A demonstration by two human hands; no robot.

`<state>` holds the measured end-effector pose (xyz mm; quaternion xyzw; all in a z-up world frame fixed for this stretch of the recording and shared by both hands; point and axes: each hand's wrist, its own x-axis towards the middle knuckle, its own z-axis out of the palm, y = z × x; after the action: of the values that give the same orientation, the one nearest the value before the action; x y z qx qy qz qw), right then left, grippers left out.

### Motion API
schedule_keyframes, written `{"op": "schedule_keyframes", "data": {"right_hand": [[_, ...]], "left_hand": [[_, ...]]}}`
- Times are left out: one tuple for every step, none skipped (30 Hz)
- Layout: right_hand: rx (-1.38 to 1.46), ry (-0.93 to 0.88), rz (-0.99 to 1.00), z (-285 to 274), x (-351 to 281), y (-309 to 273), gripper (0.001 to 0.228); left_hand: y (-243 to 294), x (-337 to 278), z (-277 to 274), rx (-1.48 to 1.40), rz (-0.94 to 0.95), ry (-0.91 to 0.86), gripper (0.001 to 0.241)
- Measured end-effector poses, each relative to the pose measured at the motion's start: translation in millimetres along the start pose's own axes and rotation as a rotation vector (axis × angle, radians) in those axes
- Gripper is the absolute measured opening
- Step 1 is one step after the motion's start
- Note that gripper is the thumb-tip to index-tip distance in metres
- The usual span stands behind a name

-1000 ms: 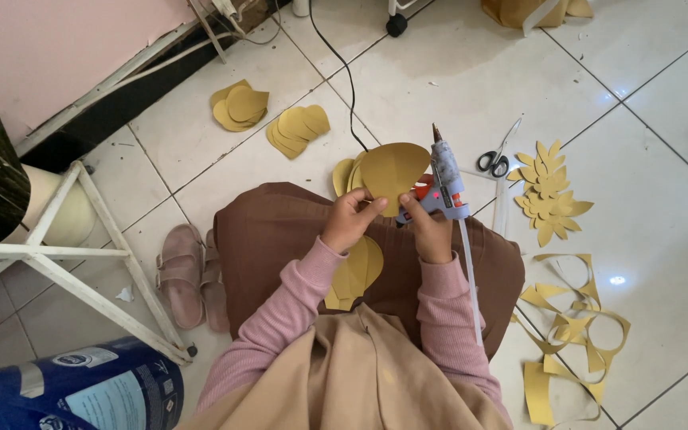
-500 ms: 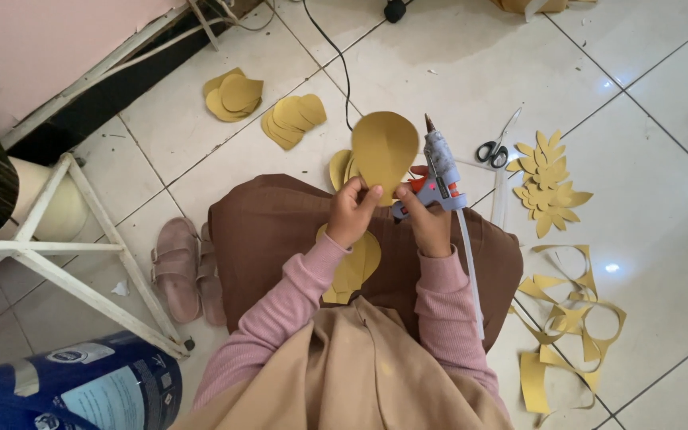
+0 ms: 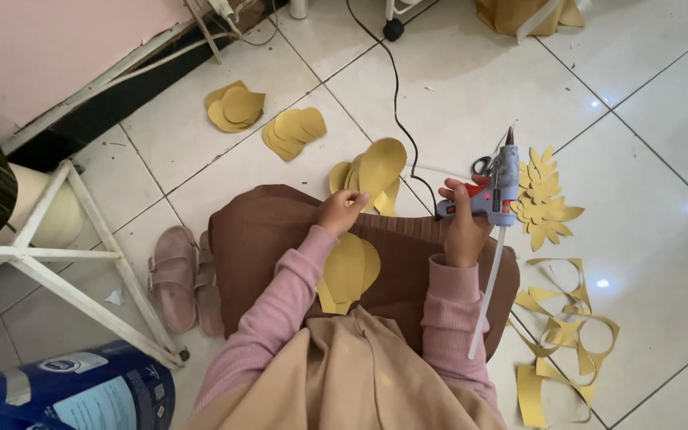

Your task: The person sits on the floor and uses a hot glue gun to apply glue to the edges of yellow paper cutouts. They then press the glued edges together to form a shape, repeating the process with multiple cutouts.

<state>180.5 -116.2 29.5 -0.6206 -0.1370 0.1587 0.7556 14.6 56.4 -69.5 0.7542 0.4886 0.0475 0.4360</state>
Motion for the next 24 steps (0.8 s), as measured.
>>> {"op": "schedule_keyframes", "data": {"right_hand": [[0.000, -0.006, 0.002, 2.8, -0.4, -0.8, 0.035], [-0.008, -0.004, -0.001, 2.9, -1.3, 3.0, 0.035], [0.007, 0.000, 0.000, 2.4, -1.7, 6.4, 0.034], [0.027, 0.014, -0.009, 3.2, 1.9, 8.7, 0.033], [0.024, 0.025, -0.021, 0.1, 0.7, 5.7, 0.033], [0.062, 0.046, -0.023, 2.2, 0.7, 4.2, 0.034], [0.101, 0.067, -0.025, 3.7, 0.6, 2.3, 0.034], [0.102, 0.082, -0.038, 7.0, 1.2, 4.3, 0.034], [0.096, 0.085, -0.055, 9.3, 3.0, 6.6, 0.033], [0.080, 0.123, -0.078, 2.5, 3.3, 7.2, 0.033], [0.072, 0.172, -0.097, 5.5, 3.2, 6.9, 0.033], [0.112, 0.157, -0.115, 6.8, 2.2, 8.0, 0.033], [0.151, 0.140, -0.134, 8.8, 1.4, 9.6, 0.034], [0.143, 0.172, -0.149, 4.6, 1.5, 11.8, 0.034], [0.153, 0.087, -0.189, 1.6, 0.8, 13.6, 0.038], [0.164, -0.013, -0.227, 0.7, 4.0, 15.5, 0.042], [0.156, 0.005, -0.240, 1.7, 5.5, 22.1, 0.042], [0.161, -0.031, -0.265, 2.7, 7.0, 27.9, 0.041], [0.166, -0.067, -0.289, 4.8, 8.1, 33.6, 0.040], [0.156, -0.074, -0.300, 5.1, 7.9, 33.8, 0.040], [0.171, -0.107, -0.284, 5.8, 7.7, 34.4, 0.040], [0.192, -0.140, -0.273, 9.7, 7.3, 37.5, 0.040], [0.188, -0.146, -0.288, 8.3, 9.8, 37.4, 0.040], [0.187, -0.149, -0.275, 10.7, 8.5, 38.5, 0.041]], "left_hand": [[21.8, -11.4, -18.5, 0.269, -0.052, -0.093, 0.080], [27.6, -23.1, -24.6, 0.263, -0.050, -0.098, 0.080], [34.1, -34.8, -30.5, 0.357, -0.054, -0.031, 0.082], [44.6, -40.8, -38.1, 0.455, -0.044, 0.038, 0.089], [36.9, -48.1, -37.4, 0.453, -0.027, 0.034, 0.089], [28.0, -53.9, -41.3, 0.482, 0.041, 0.059, 0.088], [19.2, -59.7, -44.9, 0.510, 0.109, 0.084, 0.088], [3.8, -69.3, -46.5, 0.511, 0.129, 0.081, 0.088], [-11.4, -77.8, -47.2, 0.562, 0.179, 0.158, 0.078], [-23.1, -81.9, -43.3, 0.612, 0.259, 0.211, 0.068], [-38.9, -83.6, -41.5, 0.612, 0.306, 0.184, 0.068], [-57.0, -87.3, -38.4, 0.682, 0.237, 0.124, 0.069], [-76.0, -89.6, -36.8, 0.754, 0.169, 0.066, 0.070], [-79.8, -89.3, -34.2, 0.755, 0.202, 0.050, 0.070], [-84.2, -89.0, -33.1, 0.748, 0.183, 0.032, 0.075], [-88.0, -88.1, -31.8, 0.737, 0.153, 0.022, 0.081], [-90.6, -81.7, -27.8, 0.736, 0.176, 0.015, 0.081], [-94.2, -77.9, -21.5, 0.740, 0.191, 0.047, 0.074], [-98.2, -74.2, -16.2, 0.744, 0.205, 0.080, 0.066], [-99.7, -68.9, -11.7, 0.729, 0.210, 0.084, 0.066], [-101.3, -63.3, -7.4, 0.716, 0.229, 0.018, 0.061], [-105.3, -54.6, -5.8, 0.706, 0.251, -0.042, 0.056], [-100.1, -51.1, -2.5, 0.696, 0.260, -0.031, 0.056], [-97.7, -51.2, -5.8, 0.592, 0.274, -0.094, 0.051]]}}
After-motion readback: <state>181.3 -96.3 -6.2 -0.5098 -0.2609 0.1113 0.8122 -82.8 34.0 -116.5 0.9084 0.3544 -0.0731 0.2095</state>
